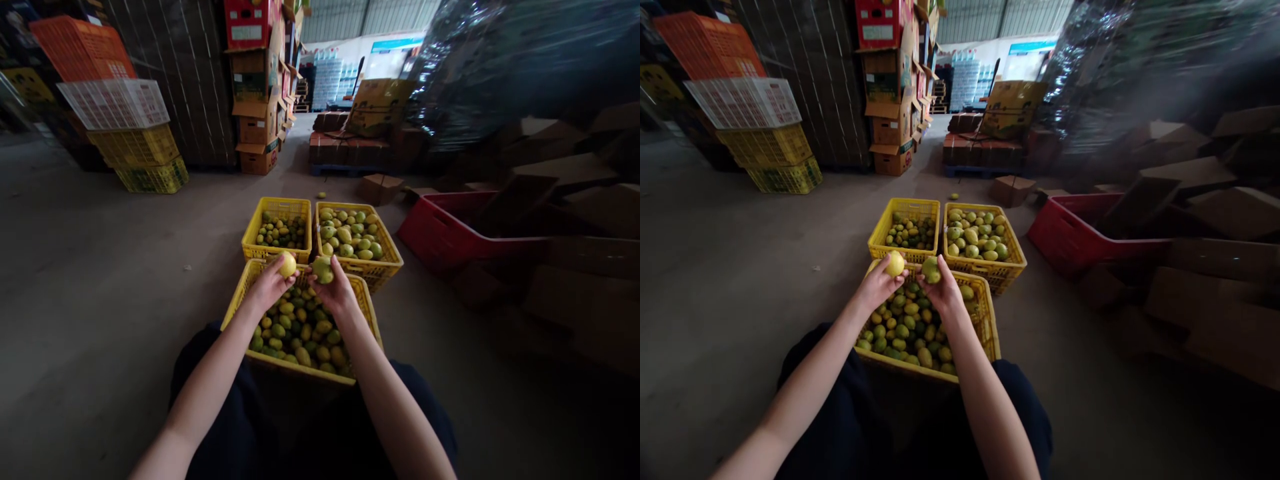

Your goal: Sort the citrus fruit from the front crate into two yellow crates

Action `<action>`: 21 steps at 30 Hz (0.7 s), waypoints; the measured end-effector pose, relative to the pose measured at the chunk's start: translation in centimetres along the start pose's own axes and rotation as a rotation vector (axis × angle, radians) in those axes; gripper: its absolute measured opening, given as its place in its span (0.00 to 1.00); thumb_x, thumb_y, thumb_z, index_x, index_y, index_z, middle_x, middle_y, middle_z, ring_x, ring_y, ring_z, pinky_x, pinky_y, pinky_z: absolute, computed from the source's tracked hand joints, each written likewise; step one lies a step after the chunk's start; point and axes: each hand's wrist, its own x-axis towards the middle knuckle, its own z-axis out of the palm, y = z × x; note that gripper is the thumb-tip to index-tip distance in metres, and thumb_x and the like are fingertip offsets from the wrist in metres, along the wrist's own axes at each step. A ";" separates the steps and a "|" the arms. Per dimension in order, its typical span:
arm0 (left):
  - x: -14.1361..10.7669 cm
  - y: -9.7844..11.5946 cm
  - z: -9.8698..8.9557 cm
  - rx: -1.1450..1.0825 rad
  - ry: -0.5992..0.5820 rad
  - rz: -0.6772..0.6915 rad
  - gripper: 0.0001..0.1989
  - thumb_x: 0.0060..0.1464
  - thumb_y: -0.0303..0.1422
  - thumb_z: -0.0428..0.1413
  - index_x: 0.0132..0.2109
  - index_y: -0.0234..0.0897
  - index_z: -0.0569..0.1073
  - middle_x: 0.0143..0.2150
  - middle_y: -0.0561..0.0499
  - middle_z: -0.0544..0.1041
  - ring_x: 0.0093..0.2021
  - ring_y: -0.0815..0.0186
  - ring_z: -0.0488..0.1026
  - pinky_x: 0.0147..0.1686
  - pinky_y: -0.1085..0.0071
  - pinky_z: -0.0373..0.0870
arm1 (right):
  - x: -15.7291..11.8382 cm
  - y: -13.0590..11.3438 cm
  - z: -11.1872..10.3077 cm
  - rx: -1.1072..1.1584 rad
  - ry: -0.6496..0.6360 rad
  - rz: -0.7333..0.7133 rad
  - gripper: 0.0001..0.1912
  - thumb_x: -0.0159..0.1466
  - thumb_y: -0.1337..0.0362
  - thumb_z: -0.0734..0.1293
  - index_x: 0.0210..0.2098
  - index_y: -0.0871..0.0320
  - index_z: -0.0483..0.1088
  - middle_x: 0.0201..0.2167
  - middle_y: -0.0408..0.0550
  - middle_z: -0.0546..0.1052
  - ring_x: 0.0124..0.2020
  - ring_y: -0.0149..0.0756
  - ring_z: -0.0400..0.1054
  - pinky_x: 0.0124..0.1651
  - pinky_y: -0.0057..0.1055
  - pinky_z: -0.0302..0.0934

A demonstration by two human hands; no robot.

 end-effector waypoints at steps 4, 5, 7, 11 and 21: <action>-0.1 0.2 -0.2 -0.045 -0.048 -0.054 0.04 0.54 0.30 0.57 0.37 0.32 0.73 0.34 0.46 0.76 0.26 0.72 0.71 0.22 0.80 0.66 | -0.4 -0.1 0.5 -0.011 -0.100 0.062 0.13 0.62 0.60 0.62 0.36 0.63 0.72 0.32 0.53 0.80 0.34 0.40 0.75 0.32 0.35 0.72; -0.1 0.3 -0.3 -0.059 -0.064 -0.067 0.07 0.55 0.31 0.55 0.38 0.32 0.74 0.34 0.45 0.76 0.26 0.71 0.72 0.23 0.78 0.68 | -0.5 -0.3 0.6 -0.004 -0.125 0.062 0.13 0.61 0.61 0.60 0.38 0.63 0.72 0.34 0.54 0.80 0.36 0.42 0.75 0.35 0.39 0.73; -0.1 0.6 -0.3 -0.081 -0.077 -0.076 0.12 0.56 0.33 0.51 0.42 0.29 0.75 0.35 0.42 0.77 0.31 0.65 0.74 0.28 0.73 0.72 | -0.6 -0.5 0.8 0.004 -0.163 0.049 0.15 0.59 0.64 0.59 0.42 0.63 0.72 0.37 0.56 0.80 0.41 0.44 0.75 0.41 0.45 0.72; 0.1 1.0 -0.4 -0.068 -0.026 -0.040 0.17 0.57 0.29 0.47 0.51 0.31 0.73 0.42 0.41 0.78 0.44 0.59 0.76 0.39 0.66 0.75 | -0.4 -0.9 0.4 -0.027 -0.157 -0.004 0.12 0.60 0.66 0.61 0.40 0.63 0.72 0.37 0.54 0.80 0.41 0.41 0.75 0.42 0.40 0.72; 0.4 0.6 -0.5 -0.046 0.054 -0.046 0.08 0.57 0.33 0.56 0.33 0.31 0.72 0.29 0.48 0.75 0.19 0.77 0.65 0.16 0.82 0.61 | -0.6 -0.3 0.6 -0.009 -0.155 0.035 0.15 0.63 0.61 0.60 0.43 0.62 0.71 0.37 0.54 0.80 0.36 0.40 0.75 0.35 0.37 0.73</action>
